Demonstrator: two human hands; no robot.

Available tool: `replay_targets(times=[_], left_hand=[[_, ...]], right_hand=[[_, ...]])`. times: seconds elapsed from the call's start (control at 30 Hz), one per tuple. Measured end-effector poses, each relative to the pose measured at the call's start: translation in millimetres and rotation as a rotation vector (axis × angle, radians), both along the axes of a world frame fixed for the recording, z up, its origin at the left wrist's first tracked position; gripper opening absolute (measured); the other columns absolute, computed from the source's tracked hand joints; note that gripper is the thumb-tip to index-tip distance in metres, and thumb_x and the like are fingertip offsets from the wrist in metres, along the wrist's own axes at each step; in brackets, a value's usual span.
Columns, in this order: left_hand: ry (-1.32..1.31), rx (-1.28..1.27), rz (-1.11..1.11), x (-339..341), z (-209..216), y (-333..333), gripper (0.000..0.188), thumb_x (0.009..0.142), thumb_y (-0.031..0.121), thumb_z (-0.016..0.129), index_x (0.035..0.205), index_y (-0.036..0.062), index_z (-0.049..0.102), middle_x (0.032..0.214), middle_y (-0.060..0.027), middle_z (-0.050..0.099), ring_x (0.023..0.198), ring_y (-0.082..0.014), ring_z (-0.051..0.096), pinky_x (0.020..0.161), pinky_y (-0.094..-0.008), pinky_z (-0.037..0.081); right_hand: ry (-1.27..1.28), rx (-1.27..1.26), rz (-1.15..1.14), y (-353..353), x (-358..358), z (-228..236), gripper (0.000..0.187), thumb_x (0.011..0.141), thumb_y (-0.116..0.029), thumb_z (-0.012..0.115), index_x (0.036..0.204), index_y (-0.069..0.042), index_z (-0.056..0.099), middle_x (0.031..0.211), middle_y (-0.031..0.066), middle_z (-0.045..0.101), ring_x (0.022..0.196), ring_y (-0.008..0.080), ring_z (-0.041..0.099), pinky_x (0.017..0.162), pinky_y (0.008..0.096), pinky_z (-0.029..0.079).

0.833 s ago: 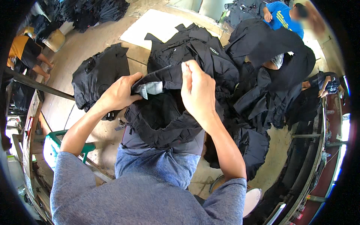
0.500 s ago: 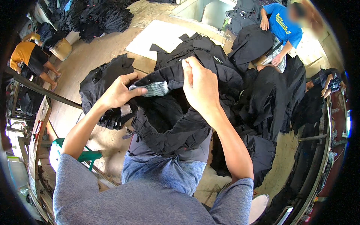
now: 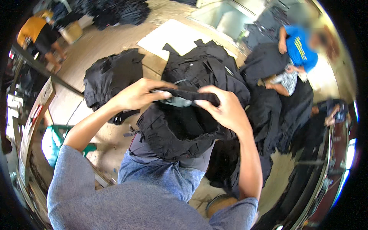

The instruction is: The person uses red-handled scissors to trim loose threads and excess fabric from black garments. They repeatedly pick up items, cut specific areas, and place the garments back on the pile.

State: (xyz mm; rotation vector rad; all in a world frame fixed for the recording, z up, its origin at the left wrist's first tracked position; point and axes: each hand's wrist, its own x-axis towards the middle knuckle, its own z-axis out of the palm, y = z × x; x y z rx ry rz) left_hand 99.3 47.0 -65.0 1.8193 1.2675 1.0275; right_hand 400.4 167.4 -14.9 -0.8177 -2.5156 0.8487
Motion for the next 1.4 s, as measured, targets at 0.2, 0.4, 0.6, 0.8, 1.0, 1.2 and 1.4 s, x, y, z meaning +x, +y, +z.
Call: replay_targets(times=[0.2,0.4,0.6,0.8,1.0,1.2,1.4], left_hand=[[0.165,0.439,0.568,26,-87,-36,0.066,0.094,0.03,0.089,0.147,0.0061,0.06,0.154,-0.0205,0.059,0.148,-0.043,0.054,0.124,-0.0543,0.046],[0.423,0.134,0.434,71,-168,-93,0.073,0.104,0.055,0.071,0.159,0.0099,0.056,0.173,-0.0251,0.042,0.163,-0.048,0.035,0.135,-0.0616,0.028],[0.374,0.164,0.433,64,-176,-90,0.071,0.105,0.055,0.07,0.16,0.0119,0.056,0.173,-0.0248,0.042,0.163,-0.0477,0.035,0.135,-0.0625,0.027],[0.386,0.104,0.195,28,-160,-90,0.081,0.097,0.055,0.078,0.164,0.015,0.054,0.177,-0.0237,0.037,0.165,-0.0486,0.032,0.135,-0.0624,0.026],[0.366,-0.056,-0.126,-23,-142,-85,0.096,0.08,0.036,0.096,0.165,0.0201,0.053,0.182,-0.0176,0.033,0.167,-0.0414,0.032,0.137,-0.0529,0.032],[0.482,-0.05,-0.205,-36,-124,-82,0.114,0.068,0.018,0.099,0.169,0.0237,0.047,0.184,-0.0153,0.027,0.167,-0.0393,0.033,0.137,-0.0506,0.034],[0.451,-0.117,-0.185,-37,-125,-73,0.103,0.072,0.018,0.091,0.164,0.0051,0.046,0.179,-0.0228,0.035,0.166,-0.0446,0.033,0.137,-0.0521,0.033]], right_hand=[[-0.139,0.263,-0.173,128,-13,16,0.05,0.108,-0.04,0.075,0.125,0.007,0.075,0.117,0.025,0.081,0.112,0.0331,0.078,0.101,0.0411,0.057],[0.012,0.57,-0.232,261,-125,66,0.058,0.108,-0.052,0.07,0.135,-0.002,0.078,0.13,0.0248,0.079,0.126,0.037,0.075,0.11,0.0436,0.054],[0.335,0.934,-0.158,229,-299,143,0.051,0.105,-0.058,0.071,0.13,-0.015,0.082,0.129,0.0144,0.081,0.122,0.0369,0.076,0.103,0.0446,0.059],[0.538,0.682,-0.152,101,-419,134,0.032,0.103,-0.043,0.07,0.113,-0.016,0.084,0.11,0.0162,0.082,0.105,0.0422,0.078,0.088,0.0538,0.061],[0.264,0.468,0.716,14,-423,76,0.039,0.103,-0.042,0.067,0.116,-0.01,0.085,0.11,0.0212,0.083,0.102,0.0398,0.081,0.092,0.0523,0.062],[-0.152,0.291,0.588,-27,-270,-31,0.04,0.102,-0.048,0.076,0.12,-0.014,0.082,0.109,0.0173,0.082,0.107,0.0373,0.079,0.089,0.0517,0.063],[-0.203,0.125,0.043,-118,-92,-121,0.096,0.086,-0.057,0.088,0.16,-0.007,0.052,0.146,0.0224,0.057,0.137,0.0445,0.054,0.111,0.057,0.05]])
